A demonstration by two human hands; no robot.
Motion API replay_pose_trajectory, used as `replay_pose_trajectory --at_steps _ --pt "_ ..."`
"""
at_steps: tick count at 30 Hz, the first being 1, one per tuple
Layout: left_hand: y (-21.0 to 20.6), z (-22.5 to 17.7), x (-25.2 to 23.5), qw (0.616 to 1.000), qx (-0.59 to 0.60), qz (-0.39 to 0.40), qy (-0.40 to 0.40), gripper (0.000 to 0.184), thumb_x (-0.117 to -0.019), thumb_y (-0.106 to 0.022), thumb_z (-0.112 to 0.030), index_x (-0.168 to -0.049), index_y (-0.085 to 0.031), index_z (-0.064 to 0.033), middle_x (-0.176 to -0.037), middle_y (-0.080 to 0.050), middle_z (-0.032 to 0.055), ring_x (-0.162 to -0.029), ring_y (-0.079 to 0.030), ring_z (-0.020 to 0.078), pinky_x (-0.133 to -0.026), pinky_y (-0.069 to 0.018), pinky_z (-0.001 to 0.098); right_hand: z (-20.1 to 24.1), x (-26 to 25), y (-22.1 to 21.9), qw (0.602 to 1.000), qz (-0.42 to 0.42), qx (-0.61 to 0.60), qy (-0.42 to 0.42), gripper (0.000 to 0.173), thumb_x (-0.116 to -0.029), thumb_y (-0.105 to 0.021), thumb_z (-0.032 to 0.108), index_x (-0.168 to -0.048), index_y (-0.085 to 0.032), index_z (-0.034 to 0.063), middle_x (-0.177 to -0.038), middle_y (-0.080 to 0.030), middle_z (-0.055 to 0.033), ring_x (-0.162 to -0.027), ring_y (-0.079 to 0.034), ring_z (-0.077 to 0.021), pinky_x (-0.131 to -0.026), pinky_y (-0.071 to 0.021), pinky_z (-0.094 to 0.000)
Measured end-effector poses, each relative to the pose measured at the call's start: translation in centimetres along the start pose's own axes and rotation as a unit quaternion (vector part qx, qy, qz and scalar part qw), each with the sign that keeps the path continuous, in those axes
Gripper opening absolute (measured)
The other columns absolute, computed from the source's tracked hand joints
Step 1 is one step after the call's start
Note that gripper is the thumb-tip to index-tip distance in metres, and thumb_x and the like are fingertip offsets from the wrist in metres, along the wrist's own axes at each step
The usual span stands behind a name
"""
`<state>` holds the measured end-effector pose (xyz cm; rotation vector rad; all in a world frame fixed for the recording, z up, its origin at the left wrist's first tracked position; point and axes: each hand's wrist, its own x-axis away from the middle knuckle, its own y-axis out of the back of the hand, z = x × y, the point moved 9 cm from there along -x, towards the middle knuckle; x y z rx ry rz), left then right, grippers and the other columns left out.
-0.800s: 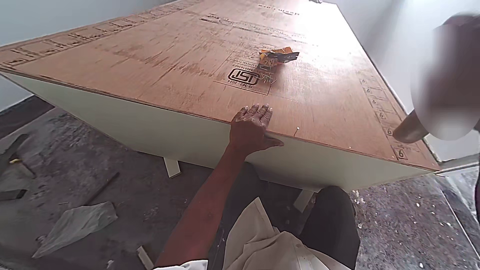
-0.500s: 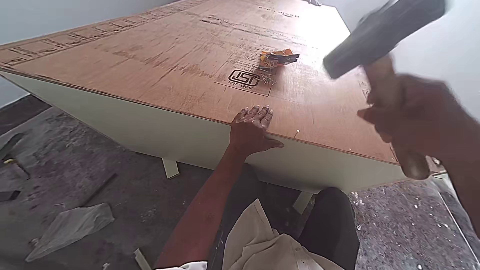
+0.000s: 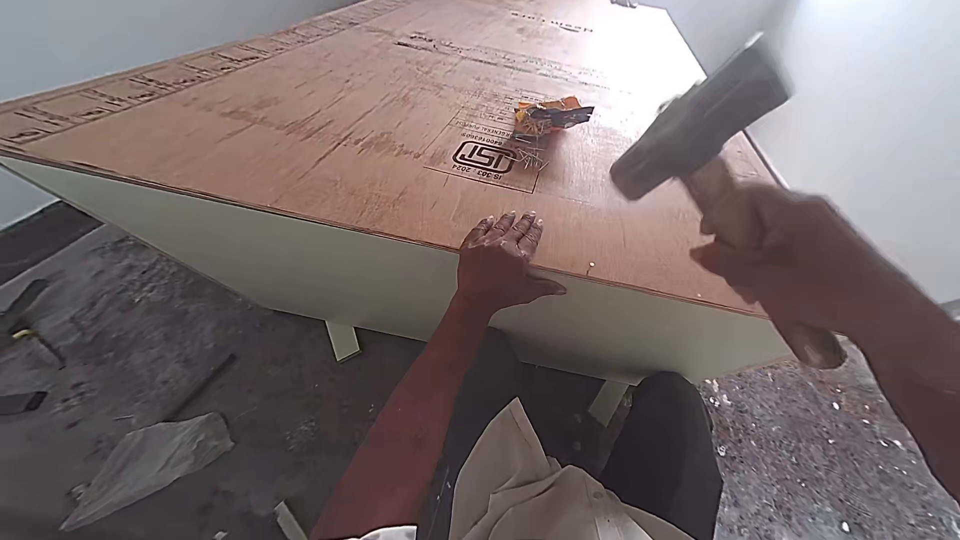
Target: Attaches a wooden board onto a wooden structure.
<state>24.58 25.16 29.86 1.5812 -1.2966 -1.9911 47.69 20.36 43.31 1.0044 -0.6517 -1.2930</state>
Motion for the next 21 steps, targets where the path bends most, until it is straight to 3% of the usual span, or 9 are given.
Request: replay_pose_trajectory --at_steps 3,5,8,10,11,13,16,19,21 --pt "0.1 0.0 -0.2 1.000 -0.006 -0.002 0.000 0.105 -0.0698 -0.056 -0.092 -0.134 -0.069 -0.0094 -0.139 -0.066 0.0114 -0.129 -0.062 0.0351 -0.105 -0.0479 0.0592 1.6 -0.7 8.0 0.965 -0.194 -0.164 0.073 0.017 -0.0925 -0.068 0.023 -0.104 -0.055 0.0196 -0.065 -0.053 0.0094 -0.044 -0.053 -0.0035 -0.039 -0.0511 -0.0236" --pt "0.0 0.0 -0.1 1.000 -0.007 0.001 0.001 0.105 -0.0700 -0.056 -0.092 -0.135 -0.068 -0.0101 -0.139 -0.066 0.0109 -0.130 -0.062 0.0347 -0.105 -0.0481 0.0588 1.6 -1.3 9.2 0.936 -0.248 -0.236 0.083 0.013 -0.0940 -0.067 0.018 -0.099 -0.055 0.0202 -0.061 -0.053 0.0108 -0.043 -0.054 -0.0031 -0.039 -0.0516 -0.0214" --pt "0.0 0.0 -0.1 1.000 -0.002 0.006 0.000 0.105 -0.0702 -0.057 -0.091 -0.135 -0.068 -0.0090 -0.141 -0.065 0.0117 -0.131 -0.061 0.0353 -0.105 -0.0479 0.0596 0.7 -0.6 0.8 0.998 -0.054 -0.011 0.014 0.013 -0.0946 -0.063 0.013 -0.101 -0.054 0.0076 -0.065 -0.052 -0.0012 -0.050 -0.055 -0.0144 -0.047 -0.0492 -0.0345" --pt "-0.1 -0.1 0.0 1.000 -0.001 0.003 0.000 0.105 -0.0697 -0.057 -0.091 -0.135 -0.068 -0.0092 -0.139 -0.066 0.0119 -0.131 -0.062 0.0352 -0.104 -0.0484 0.0598 -0.9 -0.2 -6.6 0.975 0.166 0.141 -0.042 0.011 -0.0974 -0.063 0.009 -0.101 -0.053 0.0087 -0.070 -0.053 -0.0044 -0.062 -0.056 -0.0201 -0.056 -0.0452 -0.0398" --pt "-0.1 -0.1 0.0 1.000 0.001 0.003 -0.003 0.104 -0.0697 -0.058 -0.090 -0.134 -0.069 -0.0091 -0.139 -0.066 0.0120 -0.130 -0.062 0.0349 -0.103 -0.0485 0.0596 -1.0 -0.3 -7.6 0.964 0.201 0.170 -0.045 0.011 -0.0966 -0.065 0.010 -0.099 -0.054 0.0109 -0.069 -0.053 -0.0029 -0.063 -0.055 -0.0191 -0.056 -0.0442 -0.0394" --pt "0.1 0.2 -0.2 1.000 0.003 -0.007 0.002 0.103 -0.0696 -0.059 -0.089 -0.132 -0.070 -0.0083 -0.138 -0.067 0.0127 -0.129 -0.063 0.0354 -0.103 -0.0489 0.0600 0.1 -1.0 -5.8 0.974 0.163 0.157 -0.015 0.014 -0.0940 -0.069 0.010 -0.095 -0.055 0.0129 -0.065 -0.053 -0.0002 -0.058 -0.054 -0.0156 -0.053 -0.0428 -0.0362" --pt "0.0 0.1 -0.1 1.000 -0.002 -0.003 0.001 0.105 -0.0692 -0.056 -0.092 -0.133 -0.069 -0.0090 -0.139 -0.066 0.0118 -0.130 -0.062 0.0352 -0.103 -0.0490 0.0598 2.5 -0.6 1.2 0.998 -0.020 0.016 0.050 0.016 -0.0896 -0.071 0.015 -0.100 -0.059 0.0132 -0.067 -0.057 0.0011 -0.049 -0.055 -0.0104 -0.043 -0.0483 -0.0321" --pt "0.1 0.0 -0.1 1.000 -0.007 -0.007 -0.001 0.105 -0.0702 -0.055 -0.092 -0.134 -0.069 -0.0103 -0.139 -0.066 0.0106 -0.129 -0.063 0.0334 -0.104 -0.0486 0.0588 3.3 -1.6 8.3 0.964 -0.189 -0.155 0.101 0.018 -0.0900 -0.070 0.023 -0.101 -0.056 0.0197 -0.065 -0.054 0.0098 -0.045 -0.055 -0.0029 -0.040 -0.0519 -0.0235" --pt "0.1 0.0 -0.1 1.000 -0.006 -0.005 -0.001 0.104 -0.0700 -0.056 -0.091 -0.133 -0.069 -0.0103 -0.139 -0.067 0.0108 -0.129 -0.063 0.0334 -0.105 -0.0487 0.0587 2.9 -2.2 8.5 0.952 -0.217 -0.196 0.092 0.015 -0.0904 -0.068 0.019 -0.097 -0.055 0.0196 -0.062 -0.052 0.0097 -0.045 -0.054 -0.0041 -0.041 -0.0520 -0.0242"
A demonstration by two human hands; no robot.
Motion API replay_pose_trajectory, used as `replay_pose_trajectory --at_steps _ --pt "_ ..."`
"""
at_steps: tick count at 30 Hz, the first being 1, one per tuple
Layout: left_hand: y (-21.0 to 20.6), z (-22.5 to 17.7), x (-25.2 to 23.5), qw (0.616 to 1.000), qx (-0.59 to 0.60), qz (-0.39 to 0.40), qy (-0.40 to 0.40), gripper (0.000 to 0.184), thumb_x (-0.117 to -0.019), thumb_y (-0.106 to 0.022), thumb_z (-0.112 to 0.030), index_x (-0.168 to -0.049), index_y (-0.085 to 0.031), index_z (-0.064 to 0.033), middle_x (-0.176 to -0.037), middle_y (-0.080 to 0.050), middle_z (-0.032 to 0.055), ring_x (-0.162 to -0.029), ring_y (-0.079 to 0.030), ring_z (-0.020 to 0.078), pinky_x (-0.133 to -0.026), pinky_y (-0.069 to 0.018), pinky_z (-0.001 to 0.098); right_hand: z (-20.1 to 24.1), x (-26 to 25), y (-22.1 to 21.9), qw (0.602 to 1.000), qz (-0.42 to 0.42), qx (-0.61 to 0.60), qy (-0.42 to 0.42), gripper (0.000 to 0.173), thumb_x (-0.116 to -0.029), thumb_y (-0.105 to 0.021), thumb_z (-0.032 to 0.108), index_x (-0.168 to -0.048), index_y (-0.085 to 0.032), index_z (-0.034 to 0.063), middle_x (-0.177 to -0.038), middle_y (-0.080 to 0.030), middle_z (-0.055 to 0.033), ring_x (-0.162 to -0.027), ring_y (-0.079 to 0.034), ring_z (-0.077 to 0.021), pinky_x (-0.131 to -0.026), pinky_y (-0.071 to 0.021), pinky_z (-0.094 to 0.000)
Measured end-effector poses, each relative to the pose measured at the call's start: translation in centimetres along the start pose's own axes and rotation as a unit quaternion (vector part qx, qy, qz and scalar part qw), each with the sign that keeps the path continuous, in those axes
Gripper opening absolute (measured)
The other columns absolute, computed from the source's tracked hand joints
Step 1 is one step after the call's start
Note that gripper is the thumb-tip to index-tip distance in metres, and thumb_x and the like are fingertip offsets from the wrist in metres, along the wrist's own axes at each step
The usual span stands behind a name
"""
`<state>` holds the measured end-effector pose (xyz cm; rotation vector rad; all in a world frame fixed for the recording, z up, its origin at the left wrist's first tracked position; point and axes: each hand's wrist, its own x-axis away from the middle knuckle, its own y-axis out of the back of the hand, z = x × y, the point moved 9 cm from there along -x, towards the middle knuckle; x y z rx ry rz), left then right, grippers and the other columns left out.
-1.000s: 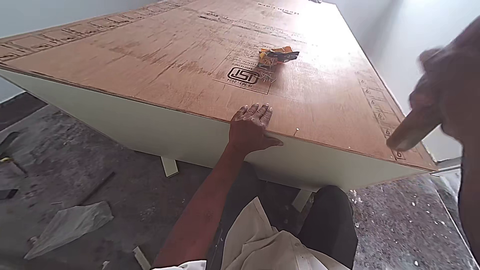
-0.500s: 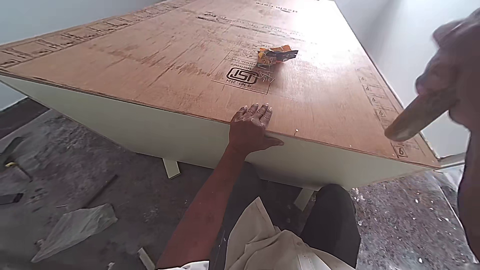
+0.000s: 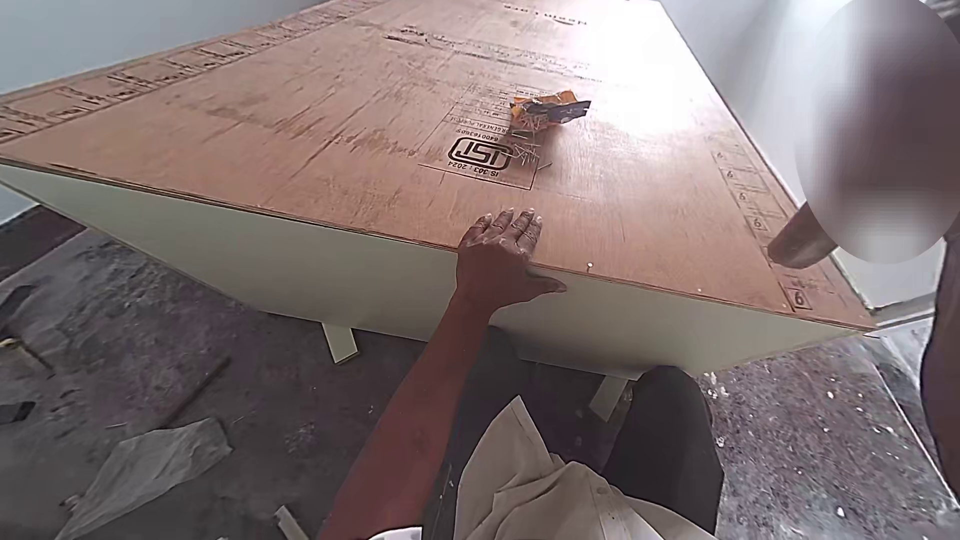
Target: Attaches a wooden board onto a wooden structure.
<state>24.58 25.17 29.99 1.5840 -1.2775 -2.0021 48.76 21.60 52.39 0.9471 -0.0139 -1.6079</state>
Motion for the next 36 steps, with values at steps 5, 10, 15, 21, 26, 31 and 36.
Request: replay_pose_trajectory --at_steps 5,10,15,21,26,31,36 --pt "-0.1 -0.1 0.1 1.000 0.000 0.011 -0.002 0.104 -0.0694 -0.057 -0.091 -0.133 -0.069 -0.0097 -0.139 -0.067 0.0118 -0.130 -0.062 0.0353 -0.103 -0.0490 0.0598 -8.8 8.9 -10.5 0.842 0.392 0.344 -0.139 0.013 -0.0951 -0.064 0.006 -0.103 -0.053 0.0081 -0.073 -0.055 -0.0068 -0.066 -0.059 -0.0237 -0.059 -0.0470 -0.0429" --pt "0.0 0.2 -0.2 1.000 -0.002 0.001 -0.001 0.104 -0.0687 -0.057 -0.091 -0.133 -0.070 -0.0097 -0.138 -0.067 0.0115 -0.130 -0.062 0.0347 -0.102 -0.0490 0.0594 -5.3 6.4 -7.4 0.901 0.279 0.325 -0.065 0.016 -0.0921 -0.071 0.008 -0.093 -0.056 0.0118 -0.062 -0.051 0.0002 -0.053 -0.052 -0.0147 -0.048 -0.0414 -0.0349" --pt "-0.1 0.1 -0.1 1.000 -0.003 0.001 -0.003 0.104 -0.0693 -0.056 -0.091 -0.133 -0.069 -0.0100 -0.139 -0.067 0.0117 -0.130 -0.062 0.0350 -0.102 -0.0491 0.0596 -4.8 6.1 -7.2 0.946 0.196 0.252 -0.063 0.015 -0.0918 -0.064 0.009 -0.104 -0.056 0.0075 -0.067 -0.054 -0.0055 -0.052 -0.055 -0.0192 -0.046 -0.0454 -0.0386" --pt "-0.1 0.4 -0.2 1.000 0.007 -0.009 -0.003 0.105 -0.0686 -0.057 -0.092 -0.133 -0.069 -0.0096 -0.138 -0.067 0.0118 -0.129 -0.062 0.0355 -0.102 -0.0493 0.0606 -10.1 9.1 -8.5 0.848 0.374 0.343 -0.149 0.011 -0.0950 -0.065 0.008 -0.094 -0.055 0.0105 -0.068 -0.054 -0.0032 -0.063 -0.056 -0.0197 -0.057 -0.0444 -0.0392" --pt "0.3 -0.4 0.5 0.999 0.008 -0.027 -0.032 0.090 -0.0784 -0.053 -0.088 -0.130 -0.072 -0.0166 -0.137 -0.068 0.0075 -0.129 -0.062 0.0335 -0.108 -0.0430 0.0627 -12.6 15.4 -1.9 0.942 0.189 0.176 -0.216 0.017 -0.0889 -0.067 0.021 -0.102 -0.061 0.0116 -0.072 -0.055 0.0026 -0.058 -0.052 -0.0065 -0.053 -0.0440 -0.0278" --pt "-0.3 -8.4 -0.4 0.993 0.062 -0.080 -0.054 0.071 -0.0928 -0.047 -0.076 -0.118 -0.078 -0.0176 -0.127 -0.073 0.0060 -0.124 -0.066 0.0315 -0.106 -0.0467 0.0574 -15.4 22.2 3.0 0.963 -0.016 0.039 -0.266 0.022 -0.0803 -0.069 0.021 -0.098 -0.060 0.0118 -0.065 -0.057 0.0096 -0.046 -0.053 0.0004 -0.042 -0.0465 -0.0183" --pt "-1.8 -17.0 -4.1 0.990 0.103 -0.075 -0.060 0.055 -0.0947 -0.055 -0.063 -0.104 -0.081 -0.0147 -0.117 -0.077 0.0066 -0.115 -0.071 0.0311 -0.096 -0.0551 0.0538 -19.7 27.7 4.2 0.922 -0.107 -0.053 -0.368 0.020 -0.0798 -0.068 0.009 -0.096 -0.057 0.0098 -0.060 -0.056 0.0062 -0.040 -0.051 -0.0050 -0.038 -0.0462 -0.0220"
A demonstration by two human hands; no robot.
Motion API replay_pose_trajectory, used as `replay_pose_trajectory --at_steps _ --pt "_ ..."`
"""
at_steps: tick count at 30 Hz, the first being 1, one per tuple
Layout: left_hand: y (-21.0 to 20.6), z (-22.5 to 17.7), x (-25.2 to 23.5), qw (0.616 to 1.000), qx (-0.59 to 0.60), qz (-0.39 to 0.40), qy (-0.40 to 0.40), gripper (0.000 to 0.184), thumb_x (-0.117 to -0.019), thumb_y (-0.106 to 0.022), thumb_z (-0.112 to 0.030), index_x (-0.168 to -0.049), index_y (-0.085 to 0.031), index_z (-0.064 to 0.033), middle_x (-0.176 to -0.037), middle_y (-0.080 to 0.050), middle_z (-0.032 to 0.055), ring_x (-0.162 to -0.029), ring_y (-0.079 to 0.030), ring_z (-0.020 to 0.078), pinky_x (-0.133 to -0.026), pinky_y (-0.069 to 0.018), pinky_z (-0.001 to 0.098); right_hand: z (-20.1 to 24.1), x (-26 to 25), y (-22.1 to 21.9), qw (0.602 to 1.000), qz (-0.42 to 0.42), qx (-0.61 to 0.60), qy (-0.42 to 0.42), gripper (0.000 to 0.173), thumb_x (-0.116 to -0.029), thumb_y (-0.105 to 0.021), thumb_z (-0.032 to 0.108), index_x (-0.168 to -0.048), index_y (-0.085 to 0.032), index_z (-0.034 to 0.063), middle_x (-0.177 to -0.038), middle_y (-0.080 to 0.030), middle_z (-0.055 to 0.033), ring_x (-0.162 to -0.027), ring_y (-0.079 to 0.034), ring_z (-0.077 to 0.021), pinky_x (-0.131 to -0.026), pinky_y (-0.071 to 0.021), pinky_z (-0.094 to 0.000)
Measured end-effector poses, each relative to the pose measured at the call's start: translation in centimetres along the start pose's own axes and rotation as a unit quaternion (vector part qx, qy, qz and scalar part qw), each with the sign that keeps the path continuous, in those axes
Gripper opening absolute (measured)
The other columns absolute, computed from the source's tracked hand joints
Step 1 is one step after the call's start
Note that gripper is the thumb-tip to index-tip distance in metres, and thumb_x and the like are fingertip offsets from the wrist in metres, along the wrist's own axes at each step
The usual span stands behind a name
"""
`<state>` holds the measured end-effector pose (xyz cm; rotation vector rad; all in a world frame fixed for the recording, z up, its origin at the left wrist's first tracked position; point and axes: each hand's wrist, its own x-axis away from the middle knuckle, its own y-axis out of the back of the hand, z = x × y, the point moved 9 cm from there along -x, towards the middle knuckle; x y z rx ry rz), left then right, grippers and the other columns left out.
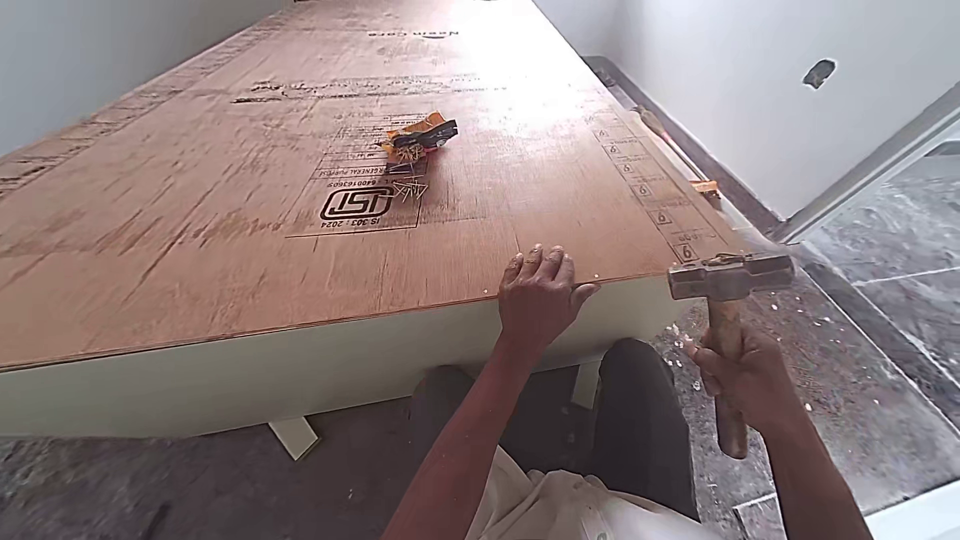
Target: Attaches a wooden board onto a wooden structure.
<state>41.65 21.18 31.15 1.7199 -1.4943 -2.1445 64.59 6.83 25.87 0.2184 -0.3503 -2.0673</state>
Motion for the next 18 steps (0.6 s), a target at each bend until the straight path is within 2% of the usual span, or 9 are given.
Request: replay_pose_trajectory --at_steps 2,4,8,11,14,16,18 --pt "-0.3 -0.8 -0.7 1.000 0.009 0.006 0.008 0.054 -0.0911 -0.061 -0.062 -0.099 -0.082 -0.0133 -0.114 -0.078 0.0077 -0.114 -0.072 0.0324 -0.095 -0.0559 0.0550 -2.9 0.1 0.5 0.999 -0.009 -0.018 -0.031 0.019 -0.0803 -0.068 0.007 -0.095 -0.056 0.0086 -0.059 -0.055 0.0043 -0.040 -0.050 -0.0064 -0.038 -0.0455 -0.0225" --pt "-0.4 -1.0 -0.8 1.000 0.015 0.011 0.012 0.053 -0.0895 -0.063 -0.062 -0.100 -0.082 -0.0128 -0.115 -0.078 0.0080 -0.114 -0.072 0.0328 -0.095 -0.0558 0.0549 -5.6 0.2 0.3 0.997 -0.009 -0.055 -0.052 0.019 -0.0785 -0.066 0.008 -0.093 -0.055 0.0103 -0.057 -0.053 0.0041 -0.038 -0.048 -0.0072 -0.036 -0.0438 -0.0230" --pt "-0.2 -0.8 -0.9 0.996 0.044 0.075 0.004 0.042 -0.0936 -0.067 -0.048 -0.109 -0.080 -0.0108 -0.123 -0.075 0.0094 -0.118 -0.070 0.0331 -0.099 -0.0553 0.0532 -10.8 1.3 -1.4 0.983 -0.014 -0.139 -0.116 0.017 -0.0780 -0.062 0.005 -0.091 -0.052 0.0101 -0.053 -0.049 0.0040 -0.036 -0.046 -0.0073 -0.035 -0.0441 -0.0242" --pt "0.3 0.3 -1.0 0.988 0.083 0.128 0.001 0.033 -0.0956 -0.069 -0.037 -0.114 -0.079 -0.0114 -0.126 -0.074 0.0081 -0.122 -0.068 0.0287 -0.100 -0.0553 0.0483 -14.6 2.2 -2.3 0.971 -0.007 -0.171 -0.164 0.018 -0.0785 -0.060 0.003 -0.092 -0.051 0.0103 -0.052 -0.048 0.0045 -0.036 -0.045 -0.0065 -0.035 -0.0439 -0.0236" --pt "1.1 2.2 -0.7 0.982 0.091 0.166 -0.007 0.032 -0.0968 -0.068 -0.034 -0.117 -0.078 -0.0125 -0.129 -0.073 0.0060 -0.123 -0.068 0.0254 -0.098 -0.0553 0.0472 -17.8 3.0 -2.7 0.953 -0.005 -0.190 -0.235 0.014 -0.0890 -0.058 -0.003 -0.095 -0.051 0.0082 -0.052 -0.046 0.0037 -0.036 -0.045 -0.0060 -0.035 -0.0447 -0.0231" --pt "1.6 4.1 -0.4 0.968 0.110 0.223 0.012 0.036 -0.0992 -0.065 -0.038 -0.123 -0.076 -0.0139 -0.136 -0.069 0.0040 -0.127 -0.064 0.0242 -0.101 -0.0530 0.0490 -19.0 3.1 -2.8 0.945 0.001 -0.195 -0.264 0.012 -0.0932 -0.056 -0.002 -0.093 -0.050 0.0085 -0.051 -0.046 0.0036 -0.036 -0.045 -0.0061 -0.036 -0.0460 -0.0231" --pt "2.1 6.8 -0.6 0.947 0.154 0.277 0.048 0.036 -0.0991 -0.066 -0.040 -0.124 -0.076 -0.0157 -0.139 -0.067 0.0013 -0.126 -0.065 0.0219 -0.098 -0.0526 0.0529 -19.6 3.0 -2.9 0.939 -0.005 -0.199 -0.282 0.012 -0.0944 -0.056 -0.001 -0.092 -0.051 0.0084 -0.051 -0.046 0.0034 -0.036 -0.045 -0.0063 -0.036 -0.0458 -0.0233"
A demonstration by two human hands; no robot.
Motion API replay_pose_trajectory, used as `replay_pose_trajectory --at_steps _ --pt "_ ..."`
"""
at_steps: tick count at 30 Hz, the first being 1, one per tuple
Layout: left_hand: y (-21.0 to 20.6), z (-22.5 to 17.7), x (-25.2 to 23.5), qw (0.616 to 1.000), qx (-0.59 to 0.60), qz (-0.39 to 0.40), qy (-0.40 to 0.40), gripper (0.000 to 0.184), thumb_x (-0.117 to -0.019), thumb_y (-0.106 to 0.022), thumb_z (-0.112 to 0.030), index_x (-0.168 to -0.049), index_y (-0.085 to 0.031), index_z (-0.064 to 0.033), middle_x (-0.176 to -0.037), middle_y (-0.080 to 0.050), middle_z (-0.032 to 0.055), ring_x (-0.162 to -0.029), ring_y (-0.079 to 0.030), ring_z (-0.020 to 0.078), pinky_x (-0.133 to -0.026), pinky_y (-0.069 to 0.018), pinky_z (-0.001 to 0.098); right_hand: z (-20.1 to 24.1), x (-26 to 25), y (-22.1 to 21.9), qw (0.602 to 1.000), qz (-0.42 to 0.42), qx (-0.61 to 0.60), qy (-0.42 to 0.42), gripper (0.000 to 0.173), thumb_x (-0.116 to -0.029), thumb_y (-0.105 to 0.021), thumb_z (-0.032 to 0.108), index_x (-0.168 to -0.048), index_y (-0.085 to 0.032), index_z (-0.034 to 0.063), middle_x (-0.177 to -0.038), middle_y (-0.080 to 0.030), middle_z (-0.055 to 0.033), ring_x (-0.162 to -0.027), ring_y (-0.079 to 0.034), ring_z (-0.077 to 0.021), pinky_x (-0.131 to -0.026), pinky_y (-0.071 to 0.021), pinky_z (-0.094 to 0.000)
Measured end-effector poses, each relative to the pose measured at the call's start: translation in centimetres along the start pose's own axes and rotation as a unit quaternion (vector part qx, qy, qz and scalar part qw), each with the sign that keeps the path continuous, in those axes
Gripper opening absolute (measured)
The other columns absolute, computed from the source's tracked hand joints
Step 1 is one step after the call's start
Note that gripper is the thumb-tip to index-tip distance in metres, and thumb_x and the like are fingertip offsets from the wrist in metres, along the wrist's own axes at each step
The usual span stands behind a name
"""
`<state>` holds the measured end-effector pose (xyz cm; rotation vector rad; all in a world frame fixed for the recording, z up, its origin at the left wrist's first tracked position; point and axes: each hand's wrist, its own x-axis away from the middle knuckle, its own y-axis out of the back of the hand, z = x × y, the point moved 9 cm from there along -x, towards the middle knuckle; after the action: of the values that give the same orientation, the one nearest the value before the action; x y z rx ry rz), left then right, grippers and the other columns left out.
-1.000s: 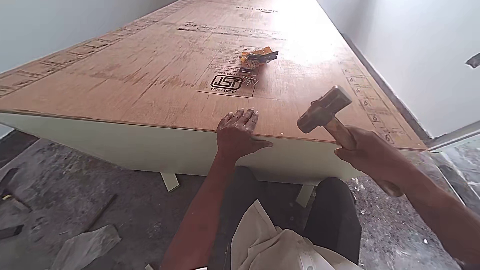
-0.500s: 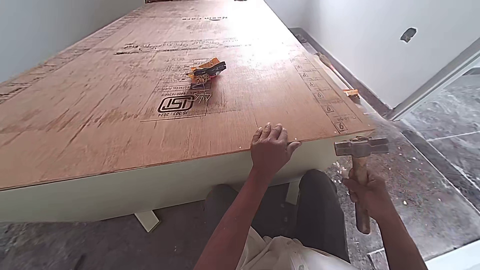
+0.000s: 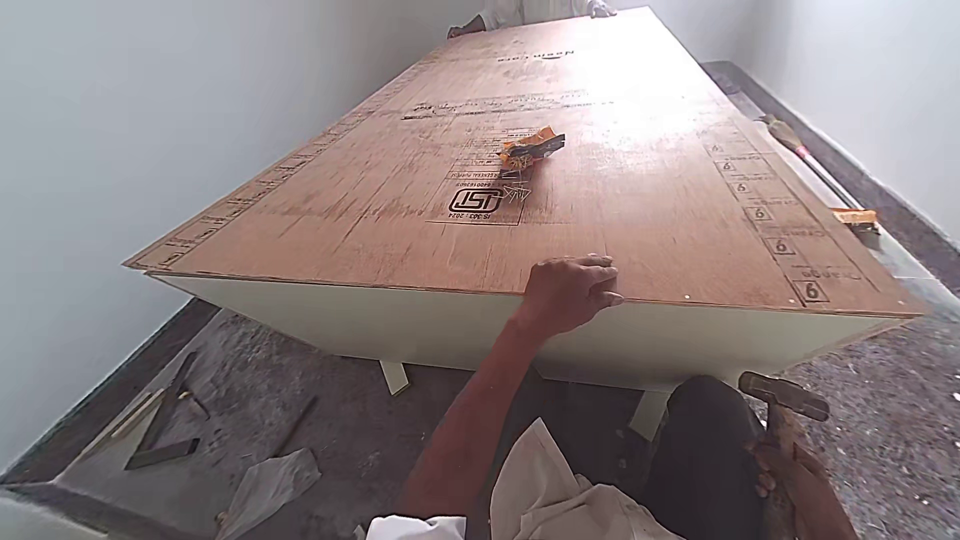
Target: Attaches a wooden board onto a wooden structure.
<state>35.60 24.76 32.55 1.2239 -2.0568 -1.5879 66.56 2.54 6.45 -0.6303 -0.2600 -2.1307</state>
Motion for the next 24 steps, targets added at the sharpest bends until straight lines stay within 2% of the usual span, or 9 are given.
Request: replay_pose_trajectory --at_steps 3,5,7,8,10,12,16,20,24 --pt "3.7 6.4 -1.7 0.994 0.037 -0.035 0.092 0.035 -0.1025 -0.062 -0.035 -0.128 -0.073 -0.0139 -0.134 -0.069 0.0059 -0.120 -0.067 0.0276 -0.099 -0.0506 0.0592 -0.1 -0.5 -0.1 1.000 -0.001 -0.009 -0.015 0.011 -0.0963 -0.055 -0.001 -0.093 -0.050 0.0084 -0.052 -0.046 0.0032 -0.036 -0.045 -0.0061 -0.035 -0.0451 -0.0231" --pt "6.1 11.6 -3.7 0.982 -0.002 -0.087 0.167 0.038 -0.1038 -0.060 -0.030 -0.136 -0.067 -0.0100 -0.138 -0.065 0.0135 -0.128 -0.061 0.0321 -0.108 -0.0455 0.0562 -0.3 -0.6 -0.2 1.000 0.001 -0.006 -0.027 0.012 -0.0965 -0.055 -0.002 -0.094 -0.051 0.0088 -0.052 -0.046 0.0037 -0.037 -0.045 -0.0055 -0.035 -0.0454 -0.0227" --pt "6.7 16.1 -6.2 0.970 -0.050 -0.053 0.231 0.057 -0.1052 -0.057 -0.036 -0.155 -0.046 -0.0089 -0.160 -0.043 0.0182 -0.150 -0.037 0.0365 -0.121 -0.0293 0.0563 -0.2 -0.7 -0.4 0.999 0.007 -0.001 -0.034 0.013 -0.0963 -0.055 -0.002 -0.095 -0.050 0.0091 -0.052 -0.047 0.0039 -0.037 -0.046 -0.0056 -0.036 -0.0464 -0.0230" --pt "6.4 17.9 -7.1 0.963 -0.063 -0.025 0.261 0.063 -0.1060 -0.054 -0.040 -0.159 -0.038 -0.0099 -0.165 -0.033 0.0195 -0.153 -0.028 0.0396 -0.123 -0.0246 0.0598 -0.3 -0.7 -0.6 0.999 0.010 -0.005 -0.035 0.013 -0.0957 -0.055 -0.002 -0.095 -0.050 0.0090 -0.052 -0.048 0.0038 -0.037 -0.047 -0.0059 -0.036 -0.0466 -0.0232" --pt "5.3 20.0 -8.1 0.953 -0.081 0.021 0.290 0.059 -0.1087 -0.045 -0.043 -0.157 -0.040 -0.0094 -0.159 -0.041 0.0214 -0.149 -0.037 0.0416 -0.117 -0.0292 0.0667 -0.3 -0.7 -0.4 0.999 0.008 -0.006 -0.037 0.012 -0.0962 -0.055 -0.002 -0.096 -0.050 0.0091 -0.052 -0.049 0.0040 -0.037 -0.048 -0.0059 -0.036 -0.0467 -0.0230" --pt "4.3 20.4 -8.7 0.951 -0.093 0.058 0.287 0.053 -0.1114 -0.035 -0.040 -0.154 -0.046 -0.0093 -0.156 -0.047 0.0191 -0.147 -0.040 0.0389 -0.117 -0.0281 0.0663 -0.3 -0.9 -0.4 0.999 0.007 -0.006 -0.038 0.012 -0.0962 -0.054 -0.003 -0.096 -0.051 0.0093 -0.052 -0.049 0.0043 -0.037 -0.048 -0.0057 -0.036 -0.0466 -0.0228" --pt "5.4 19.7 -8.1 0.959 -0.096 0.002 0.268 0.038 -0.1102 -0.042 -0.025 -0.126 -0.068 -0.0033 -0.126 -0.068 0.0231 -0.124 -0.062 0.0400 -0.104 -0.0454 0.0615 -0.6 -1.2 -0.2 0.999 0.013 0.007 -0.050 0.013 -0.0974 -0.054 0.000 -0.093 -0.050 0.0109 -0.052 -0.049 0.0057 -0.038 -0.048 -0.0049 -0.037 -0.0472 -0.0225" --pt "7.4 20.4 -6.4 0.957 -0.126 -0.032 0.259 0.029 -0.1063 -0.051 -0.021 -0.119 -0.073 -0.0069 -0.121 -0.071 0.0198 -0.120 -0.064 0.0397 -0.101 -0.0474 0.0616 -0.5 -1.3 -0.2 0.999 0.024 0.008 -0.044 0.013 -0.0965 -0.055 -0.001 -0.093 -0.052 0.0111 -0.053 -0.049 0.0059 -0.039 -0.048 -0.0044 -0.038 -0.0467 -0.0217" --pt "8.7 21.9 -4.1 0.942 -0.144 -0.042 0.302 0.029 -0.1058 -0.050 -0.019 -0.119 -0.070 -0.0031 -0.121 -0.069 0.0216 -0.119 -0.064 0.0406 -0.100 -0.0485 0.0603 -0.6 -1.4 -0.5 0.998 0.024 -0.005 -0.052 0.012 -0.0969 -0.059 0.000 -0.092 -0.053 0.0097 -0.055 -0.052 0.0043 -0.039 -0.048 -0.0045 -0.037 -0.0468 -0.0206"
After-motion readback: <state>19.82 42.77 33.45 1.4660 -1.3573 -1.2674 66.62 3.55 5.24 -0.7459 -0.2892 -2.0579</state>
